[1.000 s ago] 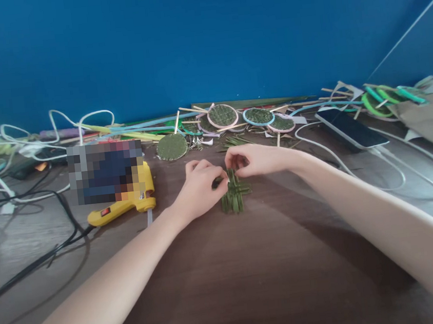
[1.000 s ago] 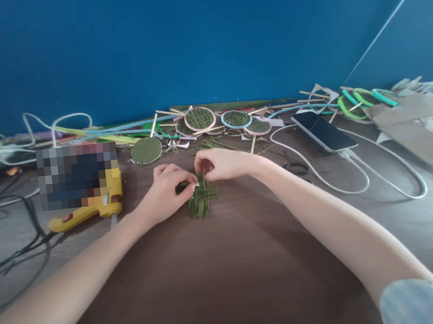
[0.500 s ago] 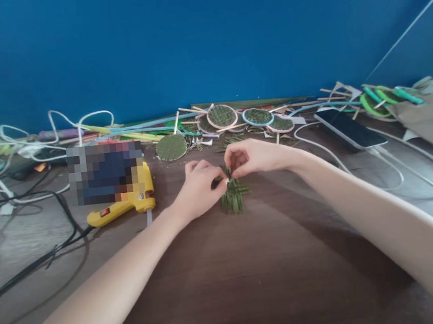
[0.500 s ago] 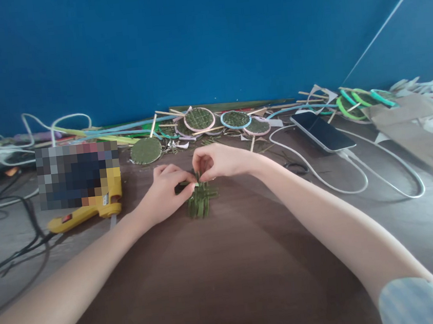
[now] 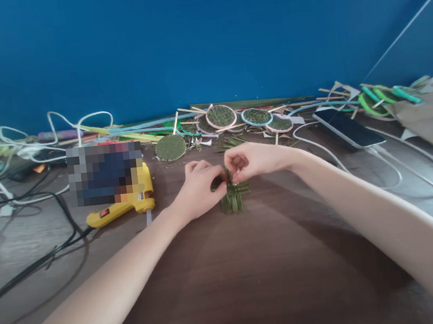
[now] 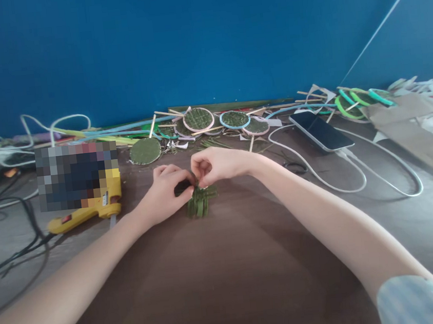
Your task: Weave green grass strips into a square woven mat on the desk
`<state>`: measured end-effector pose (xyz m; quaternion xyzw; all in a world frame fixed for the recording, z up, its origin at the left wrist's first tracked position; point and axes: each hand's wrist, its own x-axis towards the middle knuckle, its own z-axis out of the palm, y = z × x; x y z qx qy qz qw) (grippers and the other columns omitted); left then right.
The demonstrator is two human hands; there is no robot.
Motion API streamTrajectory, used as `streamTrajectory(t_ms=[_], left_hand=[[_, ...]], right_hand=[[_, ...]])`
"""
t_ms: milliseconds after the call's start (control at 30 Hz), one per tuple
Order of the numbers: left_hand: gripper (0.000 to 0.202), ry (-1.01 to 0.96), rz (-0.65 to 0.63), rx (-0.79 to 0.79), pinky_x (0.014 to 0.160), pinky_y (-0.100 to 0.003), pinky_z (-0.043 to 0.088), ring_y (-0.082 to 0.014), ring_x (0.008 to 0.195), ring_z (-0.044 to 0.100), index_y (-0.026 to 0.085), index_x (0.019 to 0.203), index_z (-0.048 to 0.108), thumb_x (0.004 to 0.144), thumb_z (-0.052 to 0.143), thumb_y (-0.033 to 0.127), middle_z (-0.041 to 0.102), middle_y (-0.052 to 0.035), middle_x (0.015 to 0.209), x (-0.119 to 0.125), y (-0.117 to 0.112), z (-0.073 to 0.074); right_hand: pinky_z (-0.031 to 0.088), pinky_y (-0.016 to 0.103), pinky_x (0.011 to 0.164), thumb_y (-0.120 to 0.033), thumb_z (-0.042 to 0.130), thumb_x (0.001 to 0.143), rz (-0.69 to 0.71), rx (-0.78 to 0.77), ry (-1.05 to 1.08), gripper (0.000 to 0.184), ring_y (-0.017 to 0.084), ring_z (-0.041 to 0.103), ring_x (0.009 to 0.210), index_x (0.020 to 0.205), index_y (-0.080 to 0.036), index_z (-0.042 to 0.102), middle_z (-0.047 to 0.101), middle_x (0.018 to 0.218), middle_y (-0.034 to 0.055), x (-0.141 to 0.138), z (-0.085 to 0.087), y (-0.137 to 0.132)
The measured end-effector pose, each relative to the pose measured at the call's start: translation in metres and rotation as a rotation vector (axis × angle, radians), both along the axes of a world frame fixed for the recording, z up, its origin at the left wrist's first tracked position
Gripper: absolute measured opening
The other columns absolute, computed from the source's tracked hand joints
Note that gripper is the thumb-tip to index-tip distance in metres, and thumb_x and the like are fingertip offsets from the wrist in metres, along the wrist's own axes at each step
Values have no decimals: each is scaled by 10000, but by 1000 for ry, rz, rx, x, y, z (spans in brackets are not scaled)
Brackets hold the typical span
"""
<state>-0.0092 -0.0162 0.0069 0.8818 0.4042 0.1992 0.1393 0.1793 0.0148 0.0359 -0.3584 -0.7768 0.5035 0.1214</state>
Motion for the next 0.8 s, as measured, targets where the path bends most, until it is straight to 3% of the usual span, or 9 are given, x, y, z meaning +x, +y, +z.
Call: streamTrajectory(t_ms=[200, 800], left_hand=[[84, 26, -8, 18, 929, -377, 233, -166, 876, 505, 198, 794, 539, 759, 465, 213, 617, 19, 801, -1, -1, 0], [95, 45, -28, 44, 919, -387, 234, -178, 893, 497, 198, 793, 539, 774, 447, 206, 616, 1, 825, -1, 0, -4]], right_hand=[[471, 272, 595, -183, 645, 629, -30, -102, 39, 211, 140, 624, 667, 743, -185, 467, 631, 692, -7, 1, 0, -1], [434, 251, 554, -230, 636, 664, -37, 15, -27, 164, 96, 539, 570, 751, -174, 509, 564, 621, -28, 0, 3, -2]])
